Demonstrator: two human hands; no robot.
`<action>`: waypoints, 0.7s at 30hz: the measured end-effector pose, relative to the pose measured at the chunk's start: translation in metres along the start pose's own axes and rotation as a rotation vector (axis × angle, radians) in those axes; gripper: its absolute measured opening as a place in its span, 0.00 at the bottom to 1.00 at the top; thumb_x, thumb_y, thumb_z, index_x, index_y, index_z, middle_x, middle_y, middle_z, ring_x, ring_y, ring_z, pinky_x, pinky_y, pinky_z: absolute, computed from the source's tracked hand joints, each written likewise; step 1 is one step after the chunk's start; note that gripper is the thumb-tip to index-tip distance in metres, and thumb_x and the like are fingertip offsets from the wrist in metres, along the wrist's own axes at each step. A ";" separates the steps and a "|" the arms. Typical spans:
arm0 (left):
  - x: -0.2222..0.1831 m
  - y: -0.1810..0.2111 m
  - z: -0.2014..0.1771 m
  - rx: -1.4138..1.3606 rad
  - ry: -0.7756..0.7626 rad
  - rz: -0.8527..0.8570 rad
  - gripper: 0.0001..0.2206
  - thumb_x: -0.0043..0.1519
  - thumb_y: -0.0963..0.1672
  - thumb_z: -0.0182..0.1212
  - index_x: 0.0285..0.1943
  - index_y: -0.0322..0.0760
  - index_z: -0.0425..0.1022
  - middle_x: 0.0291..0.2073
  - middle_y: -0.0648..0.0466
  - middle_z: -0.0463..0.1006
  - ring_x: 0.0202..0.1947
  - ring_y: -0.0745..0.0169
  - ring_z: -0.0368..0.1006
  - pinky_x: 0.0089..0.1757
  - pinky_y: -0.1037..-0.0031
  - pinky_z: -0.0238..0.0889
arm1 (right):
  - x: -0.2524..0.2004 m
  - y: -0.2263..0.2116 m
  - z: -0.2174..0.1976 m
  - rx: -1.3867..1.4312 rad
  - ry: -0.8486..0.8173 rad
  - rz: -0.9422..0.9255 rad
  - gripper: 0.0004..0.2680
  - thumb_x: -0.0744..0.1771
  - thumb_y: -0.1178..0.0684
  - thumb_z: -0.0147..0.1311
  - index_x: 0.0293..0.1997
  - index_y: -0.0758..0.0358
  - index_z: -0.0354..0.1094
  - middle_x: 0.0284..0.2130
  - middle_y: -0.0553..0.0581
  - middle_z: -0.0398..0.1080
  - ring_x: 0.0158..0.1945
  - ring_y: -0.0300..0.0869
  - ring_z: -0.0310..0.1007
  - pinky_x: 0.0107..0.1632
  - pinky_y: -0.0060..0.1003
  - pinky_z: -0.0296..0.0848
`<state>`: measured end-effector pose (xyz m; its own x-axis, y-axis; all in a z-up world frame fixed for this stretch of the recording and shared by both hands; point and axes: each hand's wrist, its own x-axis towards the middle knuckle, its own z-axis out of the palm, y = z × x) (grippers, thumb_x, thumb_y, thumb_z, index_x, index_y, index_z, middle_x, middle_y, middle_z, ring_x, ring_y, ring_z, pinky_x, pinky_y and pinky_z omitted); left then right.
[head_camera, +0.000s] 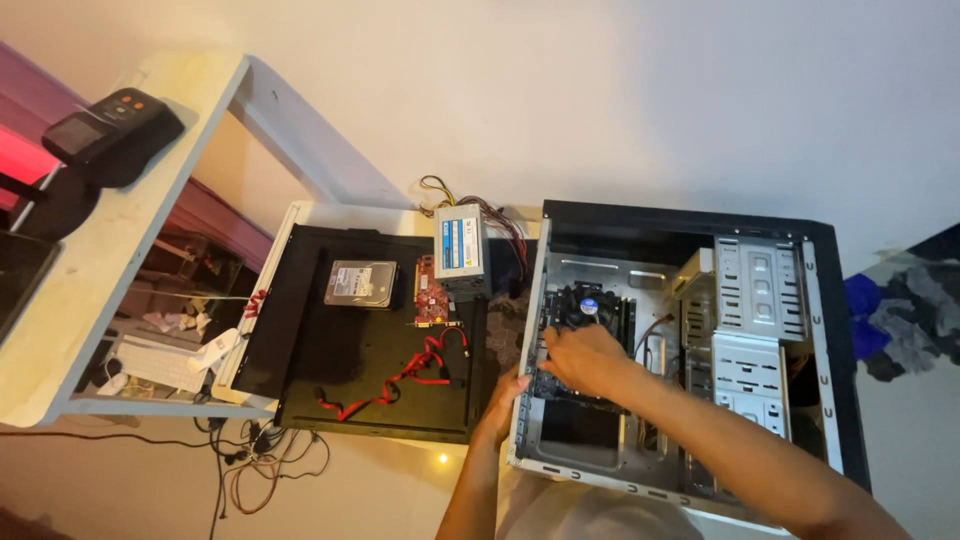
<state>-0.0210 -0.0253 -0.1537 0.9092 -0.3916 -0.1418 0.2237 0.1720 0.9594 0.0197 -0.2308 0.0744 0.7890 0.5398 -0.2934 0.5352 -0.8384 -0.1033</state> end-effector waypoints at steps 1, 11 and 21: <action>0.000 -0.014 -0.005 -0.011 0.012 0.000 0.30 0.64 0.54 0.54 0.71 0.31 0.68 0.61 0.38 0.72 0.58 0.43 0.67 0.57 0.52 0.62 | -0.003 -0.003 -0.009 0.032 -0.085 0.004 0.14 0.69 0.42 0.47 0.51 0.62 0.61 0.39 0.64 0.75 0.37 0.57 0.80 0.38 0.52 0.76; -0.006 0.020 0.011 -0.060 0.031 -0.011 0.30 0.62 0.54 0.54 0.70 0.32 0.69 0.59 0.42 0.73 0.55 0.46 0.67 0.55 0.55 0.63 | -0.001 -0.004 -0.007 0.039 -0.093 0.018 0.12 0.69 0.49 0.50 0.54 0.65 0.61 0.42 0.68 0.75 0.39 0.58 0.79 0.38 0.54 0.76; -0.012 0.035 0.019 -0.076 0.033 -0.016 0.30 0.63 0.53 0.54 0.70 0.31 0.68 0.60 0.41 0.72 0.56 0.47 0.67 0.55 0.56 0.63 | 0.004 0.001 -0.003 0.077 -0.113 0.070 0.13 0.68 0.46 0.52 0.53 0.63 0.64 0.40 0.66 0.76 0.40 0.59 0.80 0.40 0.57 0.77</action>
<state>-0.0306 -0.0314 -0.1136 0.9162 -0.3646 -0.1660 0.2630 0.2350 0.9357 0.0239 -0.2291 0.0760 0.7823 0.4718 -0.4067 0.4522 -0.8792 -0.1501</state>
